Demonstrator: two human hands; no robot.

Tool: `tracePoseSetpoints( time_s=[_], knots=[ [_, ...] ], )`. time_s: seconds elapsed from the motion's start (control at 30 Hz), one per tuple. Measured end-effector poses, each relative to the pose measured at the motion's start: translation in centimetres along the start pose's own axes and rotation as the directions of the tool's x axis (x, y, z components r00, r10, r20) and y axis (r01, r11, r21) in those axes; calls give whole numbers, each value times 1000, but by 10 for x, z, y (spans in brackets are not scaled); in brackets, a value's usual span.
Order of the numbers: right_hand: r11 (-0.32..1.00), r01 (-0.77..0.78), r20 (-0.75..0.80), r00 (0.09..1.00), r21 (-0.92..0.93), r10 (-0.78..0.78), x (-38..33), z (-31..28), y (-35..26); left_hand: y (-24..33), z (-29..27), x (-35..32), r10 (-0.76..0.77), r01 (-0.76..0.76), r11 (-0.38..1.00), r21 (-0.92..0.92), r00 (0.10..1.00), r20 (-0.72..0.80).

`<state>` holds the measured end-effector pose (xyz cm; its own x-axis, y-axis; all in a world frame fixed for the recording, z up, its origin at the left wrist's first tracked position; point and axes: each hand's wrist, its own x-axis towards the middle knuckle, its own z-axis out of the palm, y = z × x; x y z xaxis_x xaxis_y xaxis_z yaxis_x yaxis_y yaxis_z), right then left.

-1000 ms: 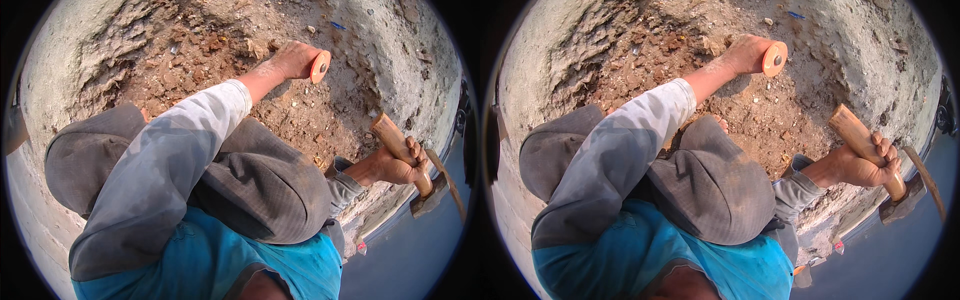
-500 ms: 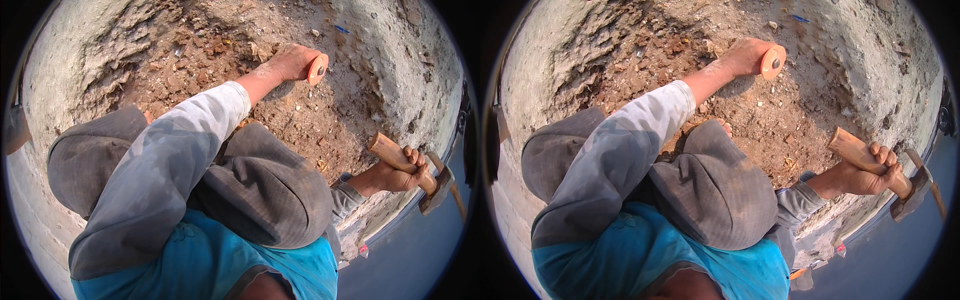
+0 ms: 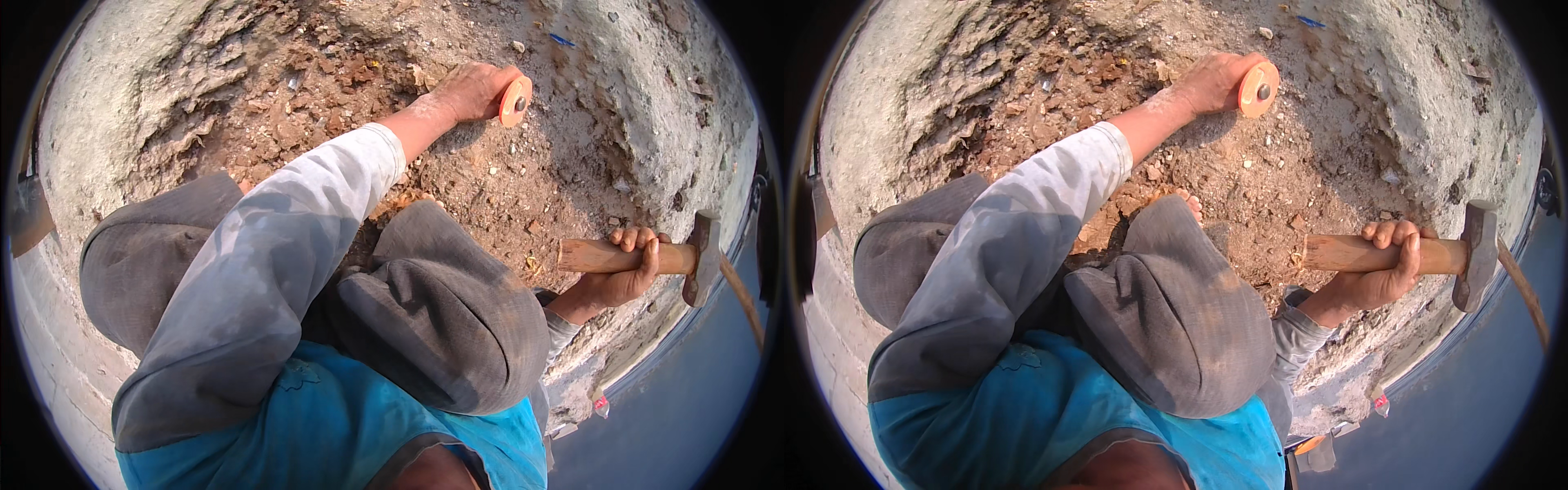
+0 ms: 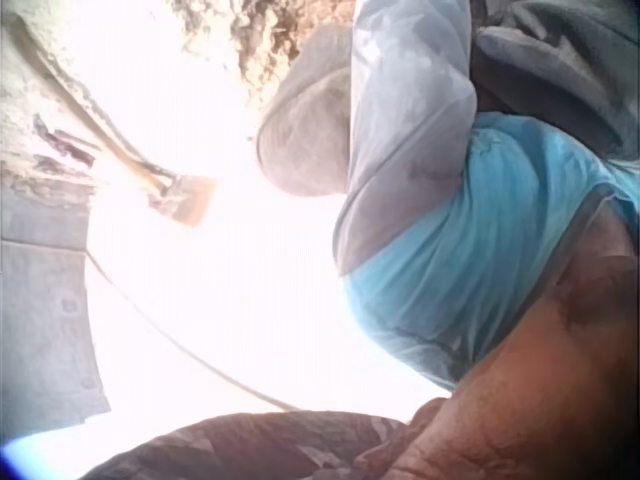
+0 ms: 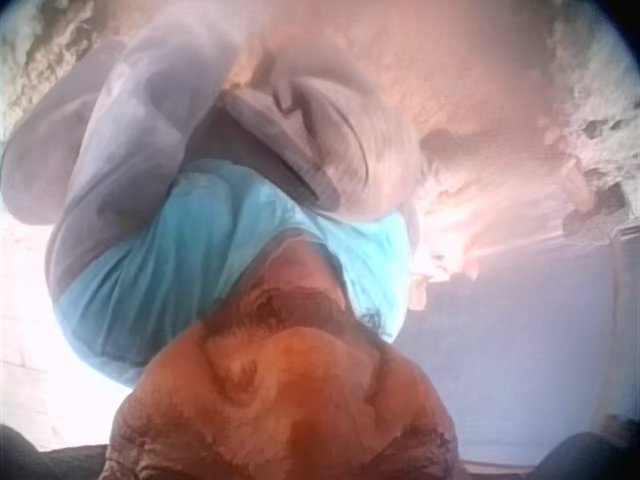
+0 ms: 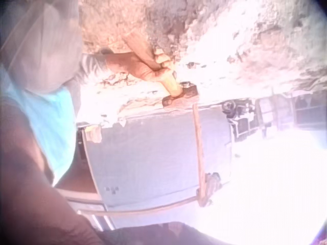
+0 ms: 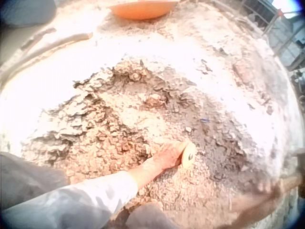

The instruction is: The person uses a hammer and a chisel to break and remove pieces of hard earth and stones from a hole in the ground.

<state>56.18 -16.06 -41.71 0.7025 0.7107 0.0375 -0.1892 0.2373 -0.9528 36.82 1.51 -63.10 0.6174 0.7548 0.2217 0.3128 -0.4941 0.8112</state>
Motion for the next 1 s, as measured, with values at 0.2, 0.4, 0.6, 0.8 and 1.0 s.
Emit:
tracePoseSetpoints(
  time_s=[0.2, 0.4, 0.6, 0.8, 1.0],
  knots=[
    [900, -236, -77, 972, -366, 223, -50, 46, 98, 8, 8, 8, 4, -3, 999, -50, 1000, 17],
    [709, -490, 35, 810, -508, 585, -69, 28, 68, -12, 11, -8, 64, -63, 998, 29, 997, -31],
    [997, 75, -97, 992, -20, -77, 6, 37, 6, -10, 2, -5, 30, -30, 999, -45, 1000, 0],
    [648, -695, 41, 671, -311, 740, -75, 40, 112, -11, 3, 0, 166, -169, 981, -95, 985, -36],
    [507, -684, -128, 652, -524, 747, -106, 9, 119, -3, -13, -13, 99, -100, 995, -13, 995, -13]
  ],
)
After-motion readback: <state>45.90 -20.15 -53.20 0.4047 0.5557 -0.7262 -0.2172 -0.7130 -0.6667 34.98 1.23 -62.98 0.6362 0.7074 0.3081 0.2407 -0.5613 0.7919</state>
